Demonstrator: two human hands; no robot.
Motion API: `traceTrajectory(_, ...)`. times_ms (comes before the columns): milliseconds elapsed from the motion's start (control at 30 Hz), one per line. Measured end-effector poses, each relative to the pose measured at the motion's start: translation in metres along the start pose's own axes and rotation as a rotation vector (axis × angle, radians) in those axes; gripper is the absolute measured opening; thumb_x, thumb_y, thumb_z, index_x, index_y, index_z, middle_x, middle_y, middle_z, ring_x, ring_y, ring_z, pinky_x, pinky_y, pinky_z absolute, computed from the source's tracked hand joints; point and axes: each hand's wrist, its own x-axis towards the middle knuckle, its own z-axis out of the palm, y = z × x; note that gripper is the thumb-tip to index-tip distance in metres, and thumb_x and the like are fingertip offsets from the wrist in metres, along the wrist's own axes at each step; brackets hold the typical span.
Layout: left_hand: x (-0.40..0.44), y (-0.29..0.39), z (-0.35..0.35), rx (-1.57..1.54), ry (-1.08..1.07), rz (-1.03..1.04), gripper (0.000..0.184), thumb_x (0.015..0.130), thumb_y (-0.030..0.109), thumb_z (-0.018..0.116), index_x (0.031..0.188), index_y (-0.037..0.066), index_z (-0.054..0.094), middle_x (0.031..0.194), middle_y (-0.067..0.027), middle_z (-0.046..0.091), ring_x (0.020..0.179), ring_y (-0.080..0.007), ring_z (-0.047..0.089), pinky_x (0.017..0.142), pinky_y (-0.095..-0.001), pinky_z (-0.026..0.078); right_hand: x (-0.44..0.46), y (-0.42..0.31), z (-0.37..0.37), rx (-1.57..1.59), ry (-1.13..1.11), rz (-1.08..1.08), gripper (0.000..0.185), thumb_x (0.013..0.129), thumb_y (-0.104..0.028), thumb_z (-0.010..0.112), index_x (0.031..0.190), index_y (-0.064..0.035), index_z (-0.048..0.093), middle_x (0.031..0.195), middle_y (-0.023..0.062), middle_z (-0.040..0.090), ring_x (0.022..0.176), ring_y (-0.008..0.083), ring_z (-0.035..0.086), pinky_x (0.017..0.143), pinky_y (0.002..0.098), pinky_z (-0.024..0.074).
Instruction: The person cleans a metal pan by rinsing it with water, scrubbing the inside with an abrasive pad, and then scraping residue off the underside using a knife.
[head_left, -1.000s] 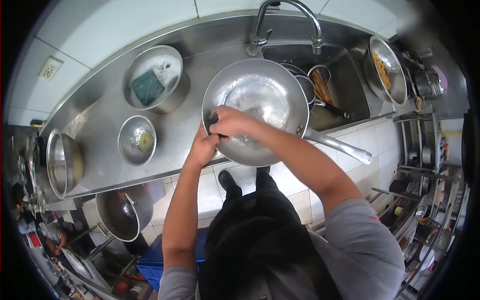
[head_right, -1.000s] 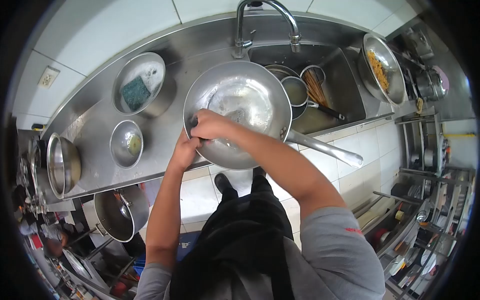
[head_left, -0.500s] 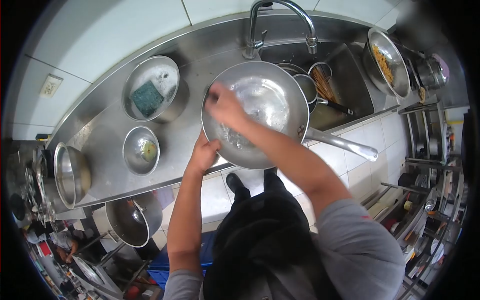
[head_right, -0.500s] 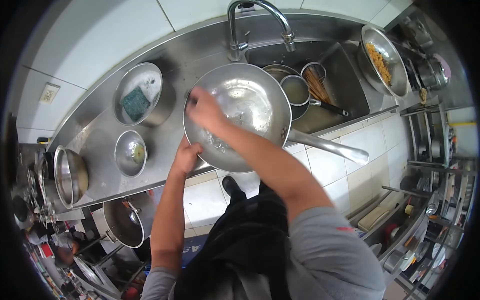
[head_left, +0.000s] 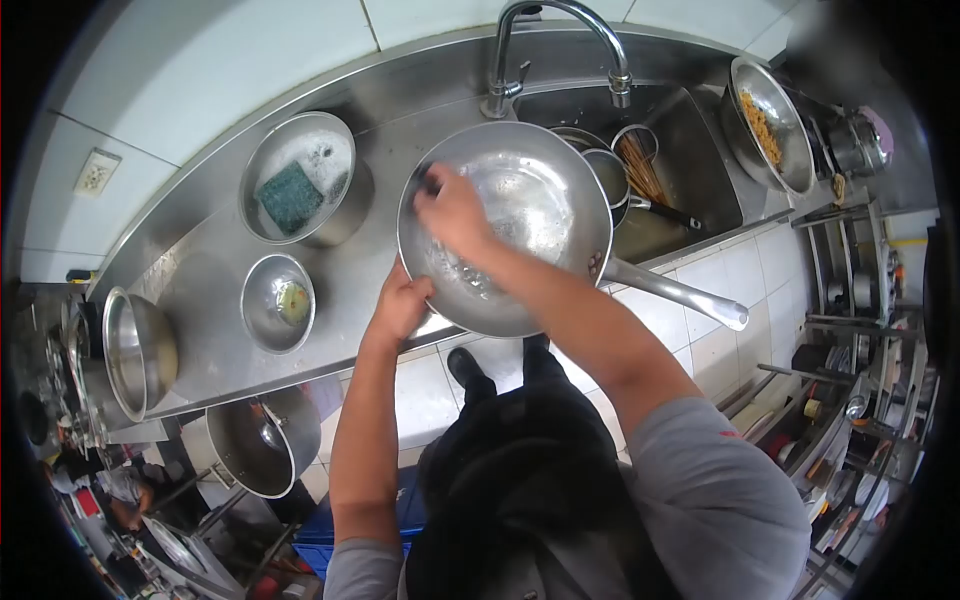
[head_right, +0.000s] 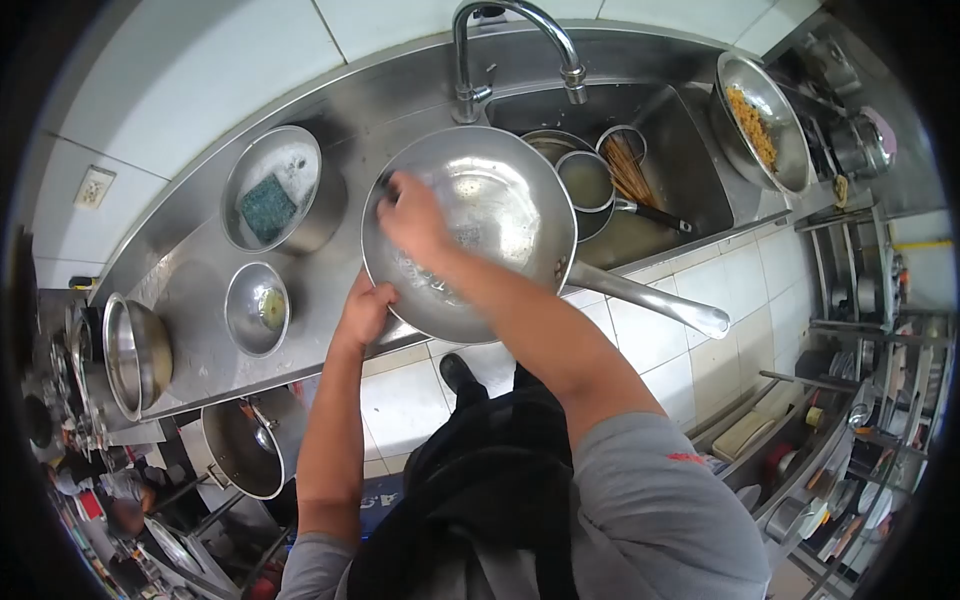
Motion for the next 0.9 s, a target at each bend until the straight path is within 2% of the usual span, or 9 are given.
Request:
traceTrajectory(133,-0.003,-0.01,-0.006,0.036,-0.001,0.062,0.063,0.081,0.005,0.053,0.143,0.001,0.047,0.103,-0.006,0.064,0.086,-0.0137,0.057,0.078,-0.0273,0.048,-0.002,0.026,-0.014,-0.258,-0.827,-0.312,0.022,0.083,-0.006,0.063,0.101,0.0017,0.073,0.094,0.0207,0.074,0.09,0.033,0.073,0.081,0.0401,0.056)
traceTrajectory(167,-0.005,-0.009,-0.003,0.033,0.0,0.065,0.063,0.081,0.005,0.053,0.143,0.001,0.047,0.103,-0.006,0.064,0.086,-0.0137,0.057,0.078,-0.0273,0.048,0.01,0.017,-0.016,-0.261,-0.829,-0.313,0.022,0.083,-0.006,0.063,0.101,0.0017,0.073,0.094,0.0207,0.074,0.09,0.033,0.073,0.081,0.0401,0.056)
traceTrajectory(233,-0.007,0.002,0.005,0.068,0.08,0.1,0.065,0.081,0.006,0.054,0.145,0.0,0.046,0.113,-0.0089,0.065,0.094,-0.017,0.062,0.085,-0.0288,0.05,0.029,0.001,-0.014,0.133,-0.176,0.385,0.022,0.083,-0.007,0.064,0.101,0.0025,0.073,0.095,0.0212,0.074,0.095,0.0308,0.073,0.084,0.0415,0.0555)
traceTrajectory(300,-0.021,-0.006,0.021,0.055,0.12,0.114,0.067,0.081,0.006,0.054,0.147,0.0,0.044,0.116,-0.0085,0.064,0.099,-0.0161,0.061,0.088,-0.028,0.049,0.022,0.007,-0.003,0.383,0.027,0.408,0.024,0.084,-0.01,0.063,0.103,0.0039,0.071,0.097,0.0219,0.074,0.098,0.0319,0.072,0.086,0.0438,0.0548)
traceTrajectory(433,-0.042,0.043,0.025,-0.027,0.134,-0.221,0.063,0.081,0.008,0.055,0.143,0.0,0.048,0.12,-0.0123,0.066,0.109,-0.0239,0.066,0.095,-0.0322,0.051,-0.042,0.019,-0.002,-0.166,-0.404,-0.089,0.031,0.084,-0.013,0.064,0.111,0.0033,0.066,0.099,0.0245,0.072,0.098,0.0411,0.07,0.086,0.0467,0.0538)
traceTrajectory(467,-0.021,0.035,-0.004,0.339,0.104,0.039,0.059,0.079,0.008,0.057,0.137,-0.001,0.054,0.118,-0.0132,0.067,0.1,-0.0228,0.068,0.091,-0.0329,0.052,-0.049,0.017,-0.009,-0.165,-0.396,-0.083,0.031,0.084,-0.013,0.064,0.111,0.0033,0.066,0.099,0.0245,0.072,0.098,0.0411,0.07,0.086,0.0467,0.0538)
traceTrajectory(633,-0.014,0.067,-0.018,0.501,0.008,-0.149,0.056,0.078,0.007,0.059,0.133,-0.002,0.057,0.111,-0.012,0.069,0.095,-0.0194,0.066,0.086,-0.0325,0.053,-0.069,0.0,-0.044,-0.309,-0.829,0.087,0.028,0.082,-0.013,0.065,0.104,0.0032,0.066,0.097,0.0261,0.07,0.096,0.0413,0.069,0.083,0.0474,0.0527)
traceTrajectory(700,-0.039,0.052,-0.006,0.103,0.038,-0.136,0.033,0.081,0.01,0.061,0.113,0.001,0.061,0.09,-0.0014,0.064,0.076,-0.0128,0.057,0.064,-0.0306,0.045,-0.075,0.003,-0.052,-0.302,-0.874,0.144,0.026,0.082,-0.013,0.065,0.102,0.0036,0.066,0.093,0.0254,0.071,0.09,0.0387,0.07,0.078,0.0464,0.0536)
traceTrajectory(900,-0.044,0.005,-0.009,-0.142,-0.021,-0.161,0.047,0.083,0.001,0.056,0.13,-0.001,0.055,0.1,-0.005,0.064,0.085,-0.013,0.06,0.07,-0.0286,0.049,-0.034,-0.002,-0.013,-0.16,-0.933,0.209,0.023,0.084,-0.009,0.063,0.1,0.0065,0.068,0.074,0.0127,0.069,0.059,0.0193,0.067,0.055,0.0373,0.0526)
